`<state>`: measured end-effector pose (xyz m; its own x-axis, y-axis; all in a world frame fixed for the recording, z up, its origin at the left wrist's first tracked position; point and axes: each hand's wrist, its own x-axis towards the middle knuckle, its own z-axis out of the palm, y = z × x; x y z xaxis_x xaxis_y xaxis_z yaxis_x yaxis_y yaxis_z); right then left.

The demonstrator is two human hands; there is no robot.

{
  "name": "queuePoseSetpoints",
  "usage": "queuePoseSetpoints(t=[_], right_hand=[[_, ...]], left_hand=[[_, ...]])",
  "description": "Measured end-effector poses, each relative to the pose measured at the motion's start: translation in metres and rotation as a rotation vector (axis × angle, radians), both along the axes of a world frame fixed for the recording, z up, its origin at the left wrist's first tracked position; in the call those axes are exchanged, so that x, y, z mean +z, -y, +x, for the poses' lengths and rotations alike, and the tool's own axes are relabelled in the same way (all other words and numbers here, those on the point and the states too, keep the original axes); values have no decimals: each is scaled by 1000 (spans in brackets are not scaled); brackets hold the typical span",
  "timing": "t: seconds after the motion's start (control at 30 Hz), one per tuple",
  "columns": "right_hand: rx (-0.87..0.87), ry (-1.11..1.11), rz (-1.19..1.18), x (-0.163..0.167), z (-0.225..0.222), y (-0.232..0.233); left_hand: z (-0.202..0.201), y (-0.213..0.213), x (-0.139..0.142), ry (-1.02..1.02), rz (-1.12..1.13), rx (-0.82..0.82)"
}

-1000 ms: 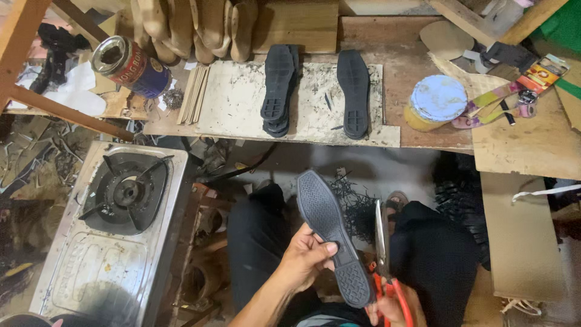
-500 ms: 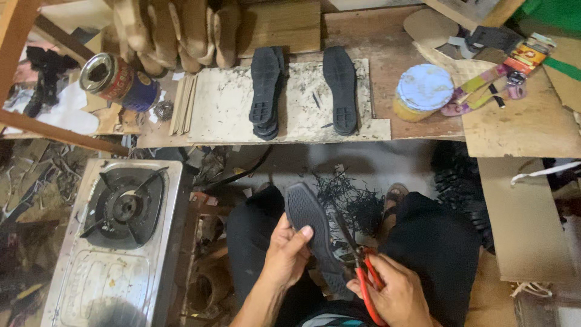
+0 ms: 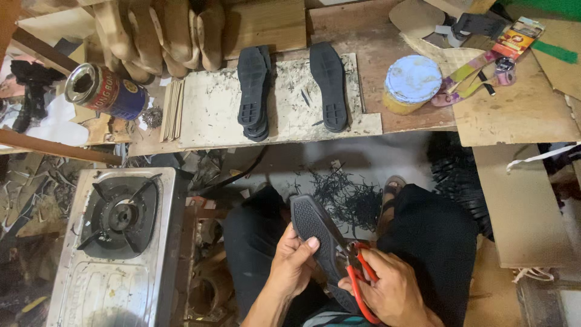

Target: The person sits at a workbench and uses red-handled shears to trim excess rubber from the edges of shoe soles, working on one sole at a time and placing trimmed soles on the bench with a stack of finished soles.

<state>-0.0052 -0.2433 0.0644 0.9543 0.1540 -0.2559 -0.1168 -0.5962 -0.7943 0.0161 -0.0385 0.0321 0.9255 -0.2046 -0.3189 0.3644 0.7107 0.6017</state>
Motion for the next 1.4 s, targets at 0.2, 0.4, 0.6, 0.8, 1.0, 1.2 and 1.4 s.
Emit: queuePoseSetpoints(t=[0.2, 0.4, 0.6, 0.8, 1.0, 1.2, 1.4], right_hand=[[-40, 54, 99, -2, -5, -1], [-30, 117, 47, -5, -6, -5], [-28, 45, 24, 0, -6, -1], [-7, 243, 58, 5, -4, -1], [-34, 63, 141, 1, -6, 1], [-1, 112, 66, 3, -4, 3], [22, 149, 79, 1, -5, 8]], left_hand=[[-2, 1, 2, 7, -13, -6], [-3, 4, 3, 13, -47, 2], [-3, -2, 3, 35, -6, 2], [-5, -5, -1, 38, -11, -36], [-6, -10, -3, 63, -5, -60], [-7, -11, -3, 60, -5, -94], [-10, -15, -9, 43, 41, -113]])
